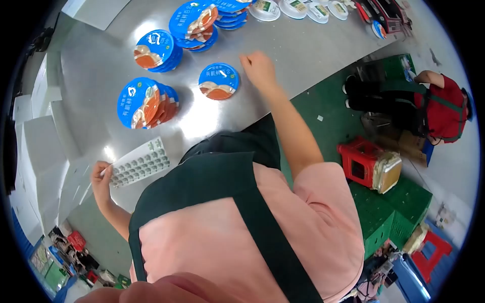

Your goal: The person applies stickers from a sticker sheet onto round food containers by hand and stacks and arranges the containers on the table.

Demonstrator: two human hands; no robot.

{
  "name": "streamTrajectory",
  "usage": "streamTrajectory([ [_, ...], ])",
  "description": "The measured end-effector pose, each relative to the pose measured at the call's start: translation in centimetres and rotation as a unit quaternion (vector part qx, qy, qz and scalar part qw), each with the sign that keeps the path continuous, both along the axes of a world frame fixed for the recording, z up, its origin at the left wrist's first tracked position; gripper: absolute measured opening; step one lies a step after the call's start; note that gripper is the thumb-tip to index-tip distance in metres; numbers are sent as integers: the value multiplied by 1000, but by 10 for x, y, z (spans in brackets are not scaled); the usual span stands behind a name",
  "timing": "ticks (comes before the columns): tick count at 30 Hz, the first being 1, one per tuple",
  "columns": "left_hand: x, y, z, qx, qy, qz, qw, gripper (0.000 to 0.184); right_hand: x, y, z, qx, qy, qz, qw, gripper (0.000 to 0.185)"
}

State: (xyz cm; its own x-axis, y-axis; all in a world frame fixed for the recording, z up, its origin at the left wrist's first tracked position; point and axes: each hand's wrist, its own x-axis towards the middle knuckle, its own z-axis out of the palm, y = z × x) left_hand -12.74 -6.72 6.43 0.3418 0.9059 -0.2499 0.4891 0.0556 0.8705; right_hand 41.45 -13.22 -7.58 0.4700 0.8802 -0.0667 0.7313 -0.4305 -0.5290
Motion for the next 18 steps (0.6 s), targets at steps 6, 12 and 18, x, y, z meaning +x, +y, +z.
streamTrajectory([
  [6, 17, 5, 20, 5, -8, -6, 1000, 15, -62, -42, -25, 24, 248, -164, 954, 56],
  [12, 41, 5, 46, 33, 16, -35, 999, 17, -87, -18, -35, 64, 141, -96, 983, 64],
  [18, 47, 4, 56, 58, 38, -19, 997, 12, -77, -10, -53, 123, 88, -68, 986, 33],
])
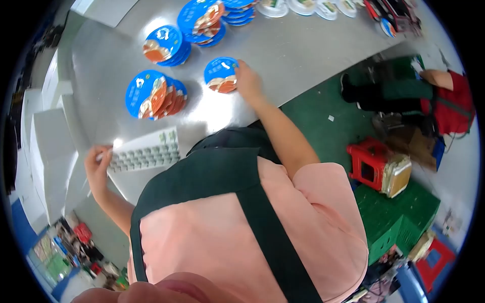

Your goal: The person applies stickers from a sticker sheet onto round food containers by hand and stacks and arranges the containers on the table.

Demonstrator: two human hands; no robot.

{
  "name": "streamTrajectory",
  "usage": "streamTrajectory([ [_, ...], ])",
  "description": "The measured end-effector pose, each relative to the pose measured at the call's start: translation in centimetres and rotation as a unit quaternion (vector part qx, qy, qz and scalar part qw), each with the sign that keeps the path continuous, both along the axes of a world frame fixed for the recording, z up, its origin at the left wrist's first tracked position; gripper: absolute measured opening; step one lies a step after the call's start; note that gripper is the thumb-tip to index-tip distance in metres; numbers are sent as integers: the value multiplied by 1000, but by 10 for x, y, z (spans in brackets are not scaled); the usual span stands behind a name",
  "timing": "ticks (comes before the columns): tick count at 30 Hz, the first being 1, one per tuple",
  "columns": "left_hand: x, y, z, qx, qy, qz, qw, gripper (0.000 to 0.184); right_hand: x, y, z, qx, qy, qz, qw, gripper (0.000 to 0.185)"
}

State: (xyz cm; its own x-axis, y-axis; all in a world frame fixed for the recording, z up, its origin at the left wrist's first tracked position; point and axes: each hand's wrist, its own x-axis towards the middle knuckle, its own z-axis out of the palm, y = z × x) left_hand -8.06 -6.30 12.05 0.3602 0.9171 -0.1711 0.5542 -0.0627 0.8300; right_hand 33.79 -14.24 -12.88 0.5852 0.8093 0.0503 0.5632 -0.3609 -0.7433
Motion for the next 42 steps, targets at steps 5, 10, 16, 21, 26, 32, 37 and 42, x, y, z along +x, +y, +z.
streamTrajectory([
  [5, 42, 9, 16, 112, -38, -53, 992, 10, 32, 12, 10, -39, -279, 123, 951, 29],
  [10, 74, 13, 27, 110, -51, -120, 985, 14, 8, 5, 163, 108, 124, 254, 953, 19],
  [16, 82, 16, 17, 111, -80, -102, 985, 16, -46, -7, 209, 112, 161, 409, 891, 37],
  [21, 81, 17, 11, 97, -82, -95, 987, 13, -52, -7, 203, 117, 206, 367, 899, 30],
  [26, 81, 21, 1, 109, -88, -90, 986, 13, -48, -6, 202, 110, 122, 370, 914, 20],
  [32, 83, 18, -5, 62, -103, -56, 991, 17, -58, -10, 203, 143, 29, 345, 927, 12],
  [37, 79, 16, -8, 43, -92, -61, 993, 15, -59, -14, 199, 157, -86, 356, 917, 11],
  [42, 75, 22, -23, 85, -52, -60, 993, 13, -61, -16, 193, 189, -84, 371, 905, 12],
])
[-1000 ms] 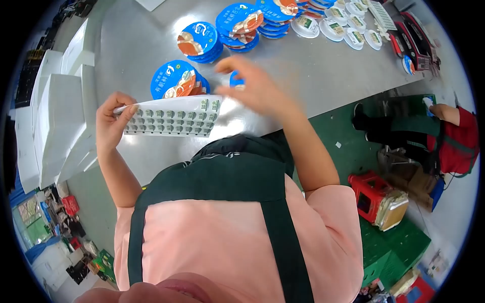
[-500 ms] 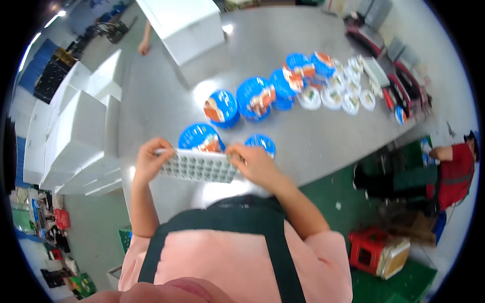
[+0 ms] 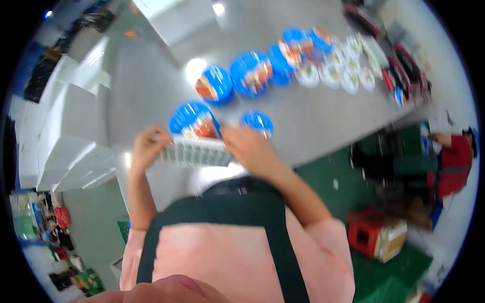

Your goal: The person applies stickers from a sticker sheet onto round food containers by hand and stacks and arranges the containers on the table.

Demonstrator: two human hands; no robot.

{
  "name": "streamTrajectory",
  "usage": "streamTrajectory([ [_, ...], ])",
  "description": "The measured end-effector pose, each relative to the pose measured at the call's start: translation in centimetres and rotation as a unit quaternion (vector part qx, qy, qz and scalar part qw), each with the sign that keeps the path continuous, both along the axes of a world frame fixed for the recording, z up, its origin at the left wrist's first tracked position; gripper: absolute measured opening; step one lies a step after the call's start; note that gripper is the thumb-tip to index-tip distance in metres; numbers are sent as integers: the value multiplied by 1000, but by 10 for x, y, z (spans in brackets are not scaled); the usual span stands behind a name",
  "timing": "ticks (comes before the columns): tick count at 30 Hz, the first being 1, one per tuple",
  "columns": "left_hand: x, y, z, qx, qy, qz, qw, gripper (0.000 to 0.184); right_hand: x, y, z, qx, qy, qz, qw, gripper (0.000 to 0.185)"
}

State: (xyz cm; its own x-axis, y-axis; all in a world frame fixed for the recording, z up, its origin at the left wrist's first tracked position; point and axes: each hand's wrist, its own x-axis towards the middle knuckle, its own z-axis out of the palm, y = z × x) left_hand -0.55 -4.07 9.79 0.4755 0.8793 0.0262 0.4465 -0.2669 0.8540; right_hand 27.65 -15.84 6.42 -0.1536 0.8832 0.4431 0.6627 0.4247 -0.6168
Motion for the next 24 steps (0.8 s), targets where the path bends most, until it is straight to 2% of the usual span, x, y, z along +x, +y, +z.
streamTrajectory([
  [1, -2, 0, -3, 19, 42, 6, 999, 11, 3, -4, 1, -20, 124, 18, 992, 12],
  [2, -2, -2, -3, -9, 18, -6, 1000, 11, 17, -5, 3, -125, 245, 64, 959, 10],
  [4, -4, -4, -4, -28, -1, -18, 999, 10, 42, -2, -4, -146, 505, -5, 851, 11],
  [6, -15, -7, -6, -22, 7, -28, 999, 11, 72, 0, -35, -122, 498, -196, 836, 11],
  [7, -22, -10, -7, -23, 9, -12, 1000, 11, 81, -2, -56, -123, 498, -203, 834, 11],
  [9, -32, -14, -4, -21, 11, -1, 1000, 11, 93, -9, -104, -263, 420, -325, 806, 11],
  [11, -40, -22, 3, -52, 52, 66, 995, 11, 85, -14, -148, -262, 368, -314, 835, 13],
  [13, -49, -23, -4, -21, 20, 61, 998, 12, 73, -5, -162, -275, 353, -294, 845, 14],
  [14, -54, -24, -5, -19, 4, 58, 998, 14, 67, 1, -164, -258, 352, -291, 852, 14],
  [16, -55, -25, 1, -27, -9, 53, 998, 14, 50, 4, -166, -128, 198, -372, 898, 14],
  [17, -57, -28, 3, -52, -15, 50, 997, 15, 51, 5, -169, -131, 203, -373, 896, 14],
  [19, -60, -30, 3, -53, -22, 45, 997, 16, 59, 6, -164, -136, 123, -332, 925, 14],
  [23, -62, -31, 3, -67, -39, 63, 995, 16, 62, 9, -158, -127, 68, -344, 928, 15],
  [24, -62, -31, 3, -56, -28, 58, 996, 16, 61, 8, -158, -165, 58, -346, 922, 16],
])
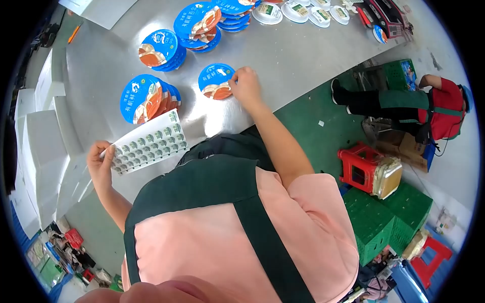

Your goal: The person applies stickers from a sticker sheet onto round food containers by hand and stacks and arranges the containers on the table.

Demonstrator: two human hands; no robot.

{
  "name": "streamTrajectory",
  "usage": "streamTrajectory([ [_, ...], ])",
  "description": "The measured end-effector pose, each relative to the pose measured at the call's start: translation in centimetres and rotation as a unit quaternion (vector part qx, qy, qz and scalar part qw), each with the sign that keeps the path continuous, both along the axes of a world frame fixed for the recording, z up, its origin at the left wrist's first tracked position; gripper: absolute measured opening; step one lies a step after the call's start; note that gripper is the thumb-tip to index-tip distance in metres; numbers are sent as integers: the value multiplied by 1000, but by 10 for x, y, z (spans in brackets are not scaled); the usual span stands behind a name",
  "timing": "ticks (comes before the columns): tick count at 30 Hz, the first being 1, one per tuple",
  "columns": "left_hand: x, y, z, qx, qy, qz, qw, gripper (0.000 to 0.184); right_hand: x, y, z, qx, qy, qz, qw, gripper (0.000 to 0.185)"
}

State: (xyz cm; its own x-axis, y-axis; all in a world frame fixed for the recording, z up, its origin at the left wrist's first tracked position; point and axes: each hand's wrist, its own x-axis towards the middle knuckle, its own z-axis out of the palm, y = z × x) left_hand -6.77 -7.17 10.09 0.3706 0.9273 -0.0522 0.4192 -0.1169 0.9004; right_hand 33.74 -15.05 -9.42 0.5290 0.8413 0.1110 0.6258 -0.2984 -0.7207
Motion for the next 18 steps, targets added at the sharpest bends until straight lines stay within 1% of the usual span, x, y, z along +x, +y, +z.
streamTrajectory([
  [1, 0, 1, 0, 11, 10, -6, 1000, 16, -2, 0, 0, -38, 3, -1, 999, 19],
  [2, 0, 1, 2, 13, 9, -5, 1000, 16, -4, -1, 0, -36, 2, 0, 999, 19],
  [4, 2, -1, 5, 11, 14, -8, 1000, 16, -9, -5, -2, 30, -7, -38, 999, 34],
  [5, 2, -1, 5, 13, 13, -8, 1000, 16, -8, -6, -6, 32, -8, -39, 999, 34],
  [7, -1, 0, 5, 12, 16, -5, 1000, 16, -6, -5, -9, 18, 159, -94, 983, 48],
  [8, -2, 0, 5, 16, 14, -6, 1000, 16, -2, -4, -9, 23, 158, -94, 983, 48],
  [10, -4, -1, 4, 24, 9, -4, 1000, 16, 5, -4, -4, -33, 154, -113, 981, 45],
  [11, -3, -1, 5, 24, 10, -3, 1000, 16, 6, -5, -5, -33, 155, -112, 981, 45],
  [13, 0, -3, 8, 2, -2, 16, 1000, 16, 8, -4, -6, -101, 79, 23, 992, 38],
  [14, -1, -4, 8, 11, -5, 23, 1000, 16, 10, -4, -19, -92, 76, 30, 992, 38],
  [16, -1, -6, 3, 14, -13, 27, 999, 17, 17, 1, -48, -32, 127, 14, 991, 33],
  [17, -4, -10, 4, 25, -12, 46, 999, 17, 19, 0, -47, -44, 123, 3, 991, 33],
  [18, -3, -11, 4, 22, -13, 42, 999, 17, 23, 1, -46, -55, 117, -8, 992, 33],
])
